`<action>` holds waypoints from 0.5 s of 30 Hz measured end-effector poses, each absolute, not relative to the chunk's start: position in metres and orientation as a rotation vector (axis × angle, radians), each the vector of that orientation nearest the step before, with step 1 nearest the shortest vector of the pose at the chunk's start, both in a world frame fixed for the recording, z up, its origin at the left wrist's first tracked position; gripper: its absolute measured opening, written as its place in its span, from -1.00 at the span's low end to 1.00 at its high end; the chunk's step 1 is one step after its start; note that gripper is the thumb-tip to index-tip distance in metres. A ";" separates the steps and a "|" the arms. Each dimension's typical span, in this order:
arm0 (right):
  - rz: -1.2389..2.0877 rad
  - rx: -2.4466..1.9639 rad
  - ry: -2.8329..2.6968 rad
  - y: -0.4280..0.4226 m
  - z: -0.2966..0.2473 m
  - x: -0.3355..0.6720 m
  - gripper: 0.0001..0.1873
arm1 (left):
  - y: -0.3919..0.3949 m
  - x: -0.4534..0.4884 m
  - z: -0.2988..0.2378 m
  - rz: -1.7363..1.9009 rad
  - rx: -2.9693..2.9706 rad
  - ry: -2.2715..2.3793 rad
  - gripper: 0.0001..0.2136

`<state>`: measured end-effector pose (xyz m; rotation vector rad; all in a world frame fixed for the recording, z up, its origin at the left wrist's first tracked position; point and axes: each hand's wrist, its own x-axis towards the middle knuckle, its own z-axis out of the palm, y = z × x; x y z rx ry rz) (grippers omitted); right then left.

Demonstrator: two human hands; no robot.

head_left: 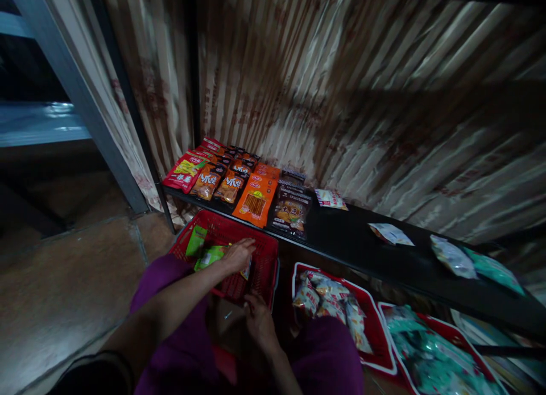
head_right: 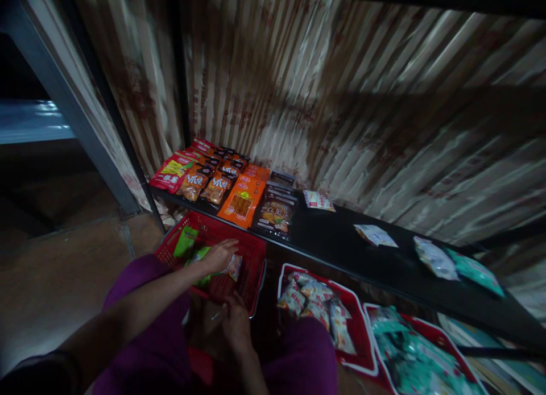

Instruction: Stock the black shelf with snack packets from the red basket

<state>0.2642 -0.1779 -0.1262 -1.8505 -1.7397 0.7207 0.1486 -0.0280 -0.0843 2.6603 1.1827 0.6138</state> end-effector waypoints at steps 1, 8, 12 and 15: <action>0.692 -1.850 -1.727 -0.177 -0.125 0.268 -0.63 | -0.028 0.151 -0.082 0.630 2.669 1.180 -0.71; 0.409 -1.763 -1.667 -0.128 -0.099 0.292 -0.50 | 0.013 0.156 -0.074 0.996 2.647 1.327 -0.61; 0.266 -1.676 -1.745 -0.062 -0.076 0.291 -0.49 | 0.045 0.158 -0.069 1.020 2.606 1.396 -0.62; 0.188 -1.680 -1.830 -0.006 -0.063 0.288 -0.41 | 0.061 0.158 -0.066 0.892 2.550 1.471 -0.62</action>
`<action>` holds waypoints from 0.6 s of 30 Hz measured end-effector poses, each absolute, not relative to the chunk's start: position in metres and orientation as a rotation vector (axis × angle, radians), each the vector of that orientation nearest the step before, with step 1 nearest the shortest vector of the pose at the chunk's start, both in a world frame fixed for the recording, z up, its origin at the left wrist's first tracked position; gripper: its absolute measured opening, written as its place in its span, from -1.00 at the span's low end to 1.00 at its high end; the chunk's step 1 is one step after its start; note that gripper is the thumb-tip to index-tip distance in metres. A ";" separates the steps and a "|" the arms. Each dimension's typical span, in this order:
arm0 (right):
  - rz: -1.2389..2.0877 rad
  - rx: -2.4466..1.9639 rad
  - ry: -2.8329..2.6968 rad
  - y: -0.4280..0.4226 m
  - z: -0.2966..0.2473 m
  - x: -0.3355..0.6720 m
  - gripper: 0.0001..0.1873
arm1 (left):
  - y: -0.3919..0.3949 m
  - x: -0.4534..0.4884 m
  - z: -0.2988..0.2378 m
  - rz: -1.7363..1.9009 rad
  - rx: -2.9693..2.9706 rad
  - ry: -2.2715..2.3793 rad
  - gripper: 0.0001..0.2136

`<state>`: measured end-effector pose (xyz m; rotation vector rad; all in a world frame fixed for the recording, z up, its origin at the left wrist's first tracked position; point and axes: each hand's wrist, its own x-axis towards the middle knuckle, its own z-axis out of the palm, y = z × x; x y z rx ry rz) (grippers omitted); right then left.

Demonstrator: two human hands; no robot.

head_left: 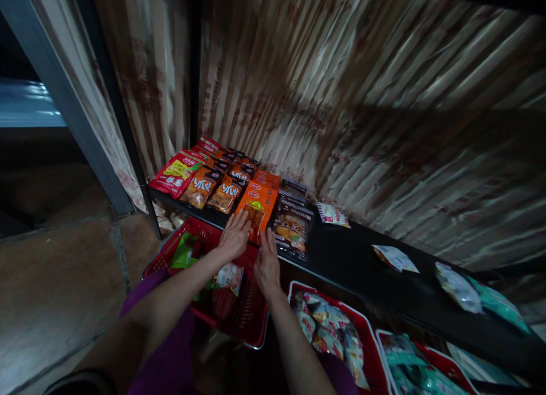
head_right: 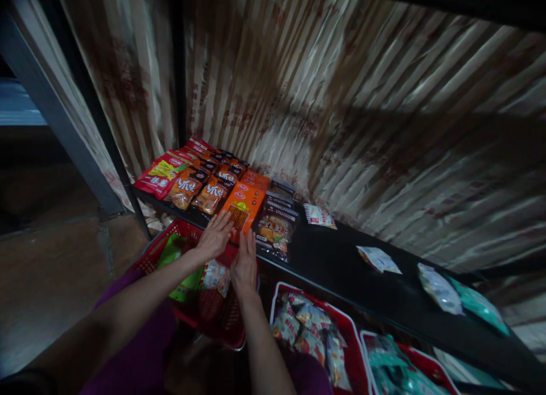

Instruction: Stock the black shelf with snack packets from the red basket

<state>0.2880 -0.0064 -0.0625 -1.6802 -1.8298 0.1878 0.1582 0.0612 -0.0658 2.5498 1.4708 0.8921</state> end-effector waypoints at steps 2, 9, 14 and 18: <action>0.134 -1.739 -1.855 0.026 -0.057 0.287 -0.37 | 0.067 0.157 -0.067 0.801 2.509 1.509 -0.61; 0.077 -1.854 -2.091 0.076 -0.060 0.286 -0.44 | 0.075 0.151 -0.082 0.705 2.496 1.460 -0.57; 0.085 -1.871 -2.160 0.077 -0.068 0.286 -0.40 | 0.077 0.155 -0.082 0.694 2.463 1.499 -0.57; 0.119 -1.930 -2.088 0.081 -0.069 0.282 -0.37 | 0.078 0.159 -0.083 0.720 2.438 1.521 -0.56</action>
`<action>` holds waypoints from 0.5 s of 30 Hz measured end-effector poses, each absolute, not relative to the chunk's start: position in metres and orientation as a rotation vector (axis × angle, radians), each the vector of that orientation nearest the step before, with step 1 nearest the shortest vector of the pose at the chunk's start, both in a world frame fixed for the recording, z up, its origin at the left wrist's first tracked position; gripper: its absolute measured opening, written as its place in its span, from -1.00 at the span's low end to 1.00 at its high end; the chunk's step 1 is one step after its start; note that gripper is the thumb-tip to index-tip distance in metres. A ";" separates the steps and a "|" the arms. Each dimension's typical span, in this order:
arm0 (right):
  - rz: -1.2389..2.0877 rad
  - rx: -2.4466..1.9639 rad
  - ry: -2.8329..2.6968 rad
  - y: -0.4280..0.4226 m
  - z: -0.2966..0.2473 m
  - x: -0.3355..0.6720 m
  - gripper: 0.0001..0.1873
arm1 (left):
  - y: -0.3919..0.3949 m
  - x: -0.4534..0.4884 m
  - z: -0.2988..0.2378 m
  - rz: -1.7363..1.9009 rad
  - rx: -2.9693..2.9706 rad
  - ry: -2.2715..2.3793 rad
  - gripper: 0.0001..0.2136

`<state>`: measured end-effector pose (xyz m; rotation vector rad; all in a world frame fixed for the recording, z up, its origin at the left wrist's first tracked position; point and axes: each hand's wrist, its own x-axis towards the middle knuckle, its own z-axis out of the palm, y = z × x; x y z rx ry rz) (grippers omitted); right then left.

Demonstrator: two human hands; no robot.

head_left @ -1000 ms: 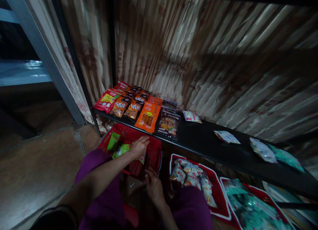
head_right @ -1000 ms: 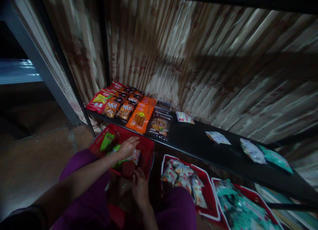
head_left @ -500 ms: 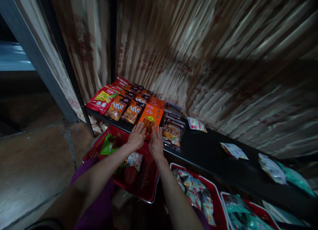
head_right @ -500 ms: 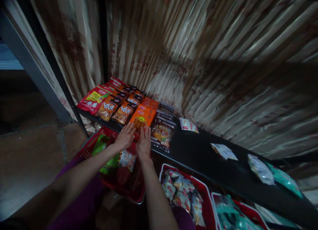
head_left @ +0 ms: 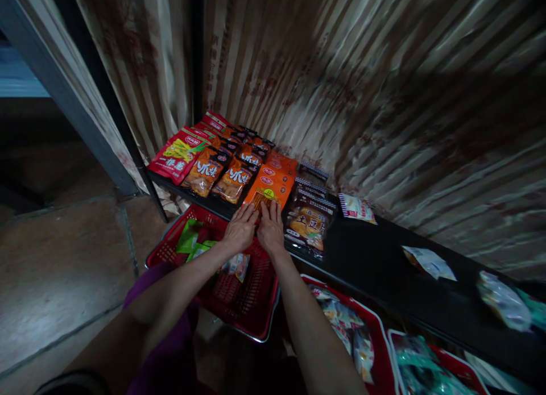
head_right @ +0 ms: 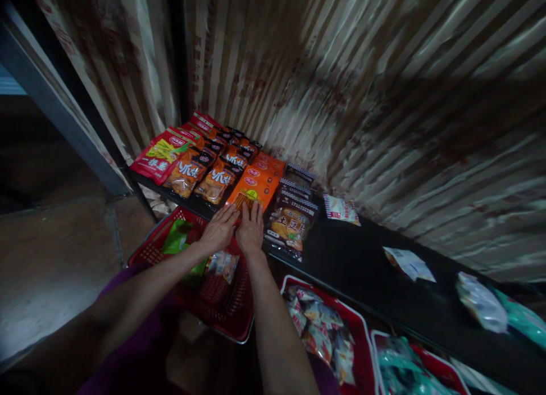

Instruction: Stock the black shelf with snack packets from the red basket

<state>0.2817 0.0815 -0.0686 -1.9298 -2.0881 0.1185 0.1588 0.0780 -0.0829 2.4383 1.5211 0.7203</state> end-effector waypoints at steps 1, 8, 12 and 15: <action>0.130 -1.939 -2.062 0.083 -0.068 0.280 -0.38 | 0.078 0.159 -0.083 0.730 2.433 1.522 -0.56; 0.151 -1.972 -2.000 0.085 -0.066 0.275 -0.44 | 0.080 0.162 -0.084 0.770 2.408 1.520 -0.54; 0.132 -1.979 -1.978 0.087 -0.068 0.273 -0.45 | 0.084 0.162 -0.086 0.811 2.392 1.510 -0.56; 0.116 -1.982 -1.977 0.089 -0.070 0.274 -0.45 | 0.085 0.162 -0.087 0.827 2.386 1.497 -0.55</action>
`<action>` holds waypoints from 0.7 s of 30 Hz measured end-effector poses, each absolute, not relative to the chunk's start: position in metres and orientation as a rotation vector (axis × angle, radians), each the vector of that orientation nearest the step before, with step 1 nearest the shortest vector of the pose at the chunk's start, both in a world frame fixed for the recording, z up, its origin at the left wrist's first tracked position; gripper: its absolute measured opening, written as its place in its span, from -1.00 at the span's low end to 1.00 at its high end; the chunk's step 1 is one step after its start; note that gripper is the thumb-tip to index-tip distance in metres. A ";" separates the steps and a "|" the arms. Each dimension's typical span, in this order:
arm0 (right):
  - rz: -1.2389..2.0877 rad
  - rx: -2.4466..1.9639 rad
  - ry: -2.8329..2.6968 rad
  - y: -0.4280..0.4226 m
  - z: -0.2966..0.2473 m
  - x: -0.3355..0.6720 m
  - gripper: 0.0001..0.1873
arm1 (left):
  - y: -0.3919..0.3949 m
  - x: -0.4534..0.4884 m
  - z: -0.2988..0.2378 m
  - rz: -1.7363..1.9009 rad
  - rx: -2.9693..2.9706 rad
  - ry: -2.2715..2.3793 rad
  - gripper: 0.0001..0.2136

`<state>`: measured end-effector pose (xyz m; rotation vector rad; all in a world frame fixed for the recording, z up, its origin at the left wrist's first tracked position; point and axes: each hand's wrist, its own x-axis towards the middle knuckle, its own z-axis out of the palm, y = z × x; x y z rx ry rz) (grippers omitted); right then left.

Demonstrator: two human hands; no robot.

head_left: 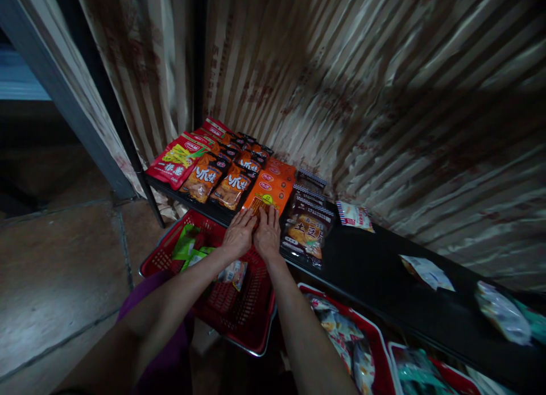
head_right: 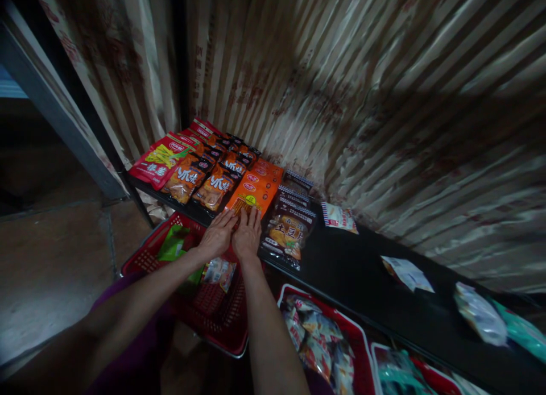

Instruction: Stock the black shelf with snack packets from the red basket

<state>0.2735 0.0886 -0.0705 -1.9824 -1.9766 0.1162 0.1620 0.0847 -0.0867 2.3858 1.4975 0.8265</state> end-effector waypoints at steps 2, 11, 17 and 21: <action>0.114 -1.985 -1.977 0.089 -0.072 0.274 -0.46 | 0.085 0.162 -0.087 0.817 2.386 1.498 -0.55; 0.095 -1.996 -1.973 0.092 -0.071 0.273 -0.43 | 0.091 0.165 -0.092 0.864 2.357 1.525 -0.58; 0.106 -1.976 -1.963 0.091 -0.071 0.273 -0.42 | 0.093 0.167 -0.090 0.864 2.331 1.550 -0.59; 0.106 -1.991 -1.987 0.091 -0.070 0.273 -0.42 | 0.092 0.166 -0.089 0.839 2.338 1.551 -0.59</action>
